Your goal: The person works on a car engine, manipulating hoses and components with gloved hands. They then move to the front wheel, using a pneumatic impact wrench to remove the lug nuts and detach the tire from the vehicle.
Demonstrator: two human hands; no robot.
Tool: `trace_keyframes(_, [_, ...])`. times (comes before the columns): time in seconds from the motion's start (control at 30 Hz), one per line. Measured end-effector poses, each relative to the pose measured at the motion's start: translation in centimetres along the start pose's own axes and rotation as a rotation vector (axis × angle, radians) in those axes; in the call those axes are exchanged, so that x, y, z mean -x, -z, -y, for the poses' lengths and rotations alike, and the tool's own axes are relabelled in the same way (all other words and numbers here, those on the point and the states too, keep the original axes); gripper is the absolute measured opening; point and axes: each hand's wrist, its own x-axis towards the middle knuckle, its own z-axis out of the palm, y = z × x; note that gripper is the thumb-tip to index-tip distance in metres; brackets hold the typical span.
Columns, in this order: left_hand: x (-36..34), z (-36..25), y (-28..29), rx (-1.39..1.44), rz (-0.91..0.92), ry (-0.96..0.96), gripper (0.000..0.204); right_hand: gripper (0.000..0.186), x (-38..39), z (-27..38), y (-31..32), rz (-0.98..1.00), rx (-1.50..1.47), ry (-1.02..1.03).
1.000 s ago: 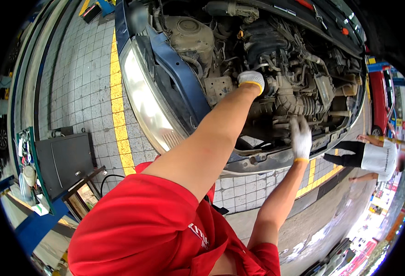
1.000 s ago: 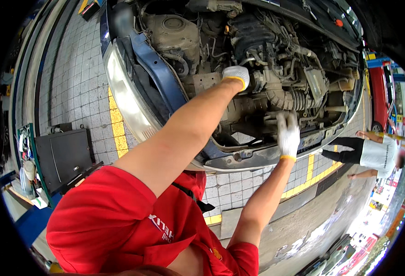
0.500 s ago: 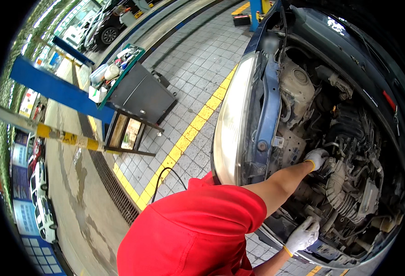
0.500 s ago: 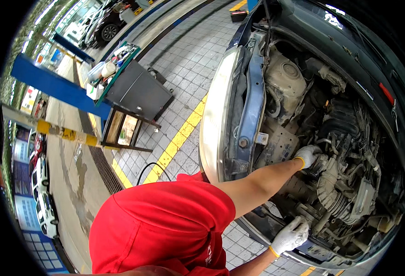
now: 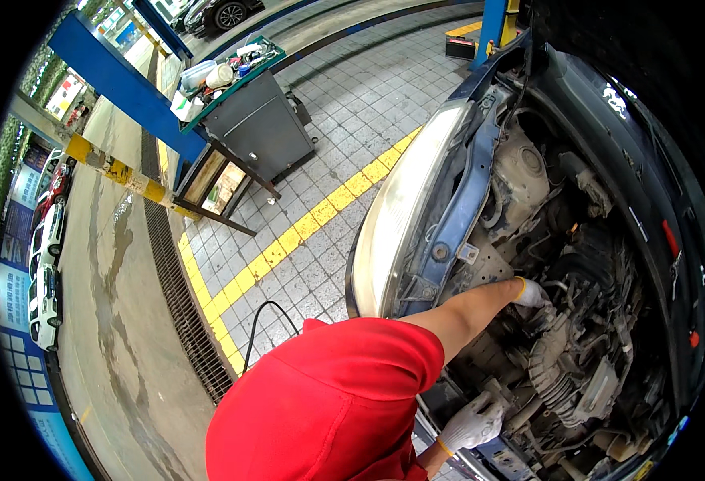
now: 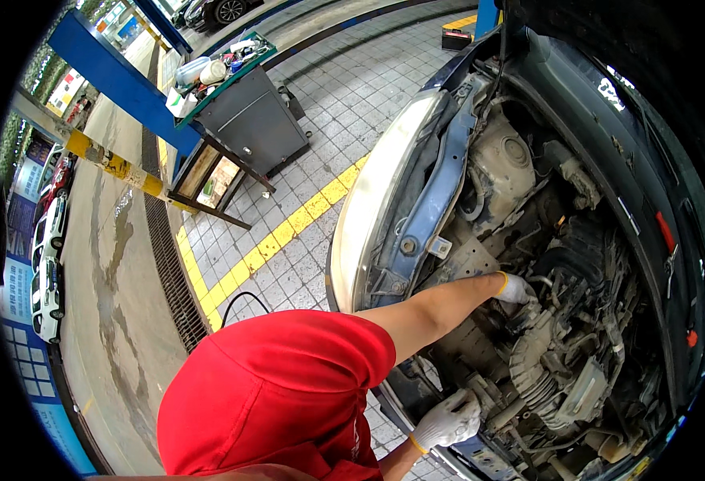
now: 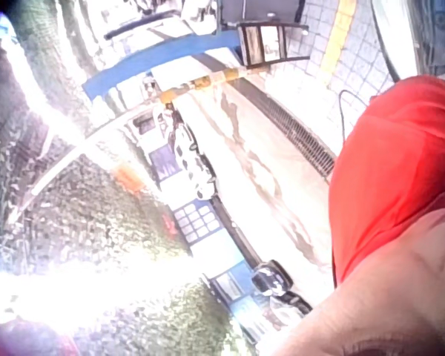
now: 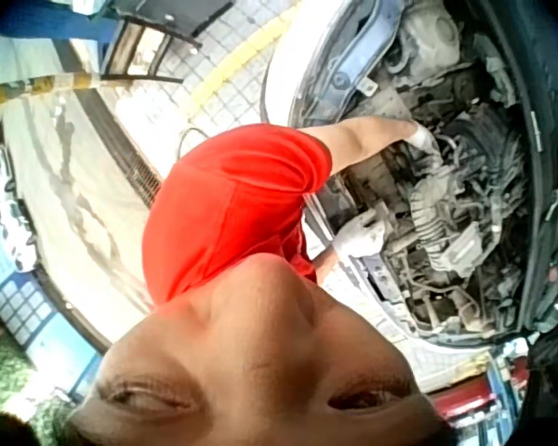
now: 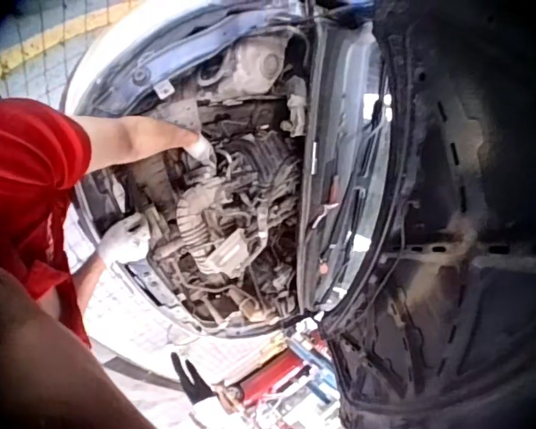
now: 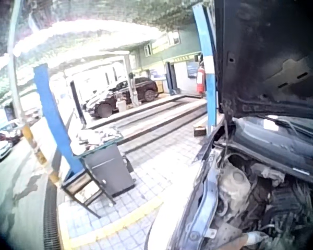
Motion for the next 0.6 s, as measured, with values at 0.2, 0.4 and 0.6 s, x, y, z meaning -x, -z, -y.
trace_keyframes(0.2, [0.4, -0.9, 0.4, 0.138, 0.071, 0.22, 0.071, 0.033, -0.1, 1.2, 0.1, 0.041, 0.052, -0.021])
trace_keyframes(0.4, [1.4, -1.7, -0.5, 0.278, 0.026, 0.154, 0.067, 0.037, 0.2, 0.6, -0.6, 0.069, 0.12, -0.053])
trace_keyframes(0.6, [0.1, -2.1, -2.5, 0.49, -0.019, 0.183, 0.052, 0.041, 0.2, 1.3, -0.1, 0.06, 0.158, -0.121])
